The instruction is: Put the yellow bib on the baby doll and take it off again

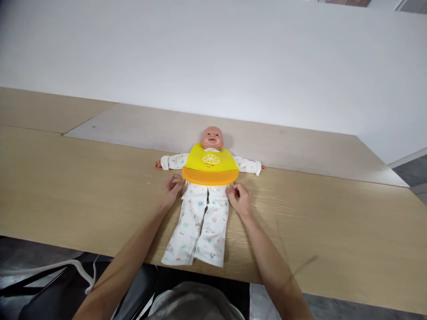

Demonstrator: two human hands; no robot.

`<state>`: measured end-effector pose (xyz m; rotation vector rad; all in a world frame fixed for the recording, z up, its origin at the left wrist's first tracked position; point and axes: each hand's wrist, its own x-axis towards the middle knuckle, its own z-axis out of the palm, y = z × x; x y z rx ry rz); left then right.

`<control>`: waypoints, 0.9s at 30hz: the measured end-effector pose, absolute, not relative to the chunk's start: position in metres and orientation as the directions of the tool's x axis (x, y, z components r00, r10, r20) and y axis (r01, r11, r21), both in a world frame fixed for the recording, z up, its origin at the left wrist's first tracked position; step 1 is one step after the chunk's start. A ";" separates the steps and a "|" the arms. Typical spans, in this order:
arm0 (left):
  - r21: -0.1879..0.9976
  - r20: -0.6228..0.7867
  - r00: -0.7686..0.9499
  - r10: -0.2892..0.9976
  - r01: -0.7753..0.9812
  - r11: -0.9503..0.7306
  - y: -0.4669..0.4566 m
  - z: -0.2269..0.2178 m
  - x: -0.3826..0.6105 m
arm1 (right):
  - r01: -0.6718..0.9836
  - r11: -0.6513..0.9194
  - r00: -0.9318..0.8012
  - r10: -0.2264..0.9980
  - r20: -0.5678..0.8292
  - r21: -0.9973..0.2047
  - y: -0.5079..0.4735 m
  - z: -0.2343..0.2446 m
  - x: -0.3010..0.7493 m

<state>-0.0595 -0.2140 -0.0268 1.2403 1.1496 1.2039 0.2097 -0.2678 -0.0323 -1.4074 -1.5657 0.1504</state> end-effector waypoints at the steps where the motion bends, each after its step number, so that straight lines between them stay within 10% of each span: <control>1: 0.999 0.033 0.101 0.994 -0.028 -0.031 -0.216 -0.026 -0.064 | 0.703 0.349 0.124 0.798 0.590 -0.620 -0.269 -0.031 0.209; 7: 0.918 0.176 0.411 0.894 0.260 -0.300 -0.242 -0.027 -0.090 | 0.743 0.495 -0.100 0.748 0.656 -0.451 -0.281 -0.027 0.210; 15: 0.705 0.257 0.297 0.920 0.594 -0.388 -0.248 -0.040 -0.084 | 0.814 0.523 -0.232 0.693 0.682 -0.254 -0.295 -0.028 0.211; 27: 0.807 0.340 0.159 0.927 0.456 -0.374 -0.256 -0.030 -0.091 | 0.850 0.455 -0.123 0.663 0.738 -0.267 -0.292 -0.022 0.208</control>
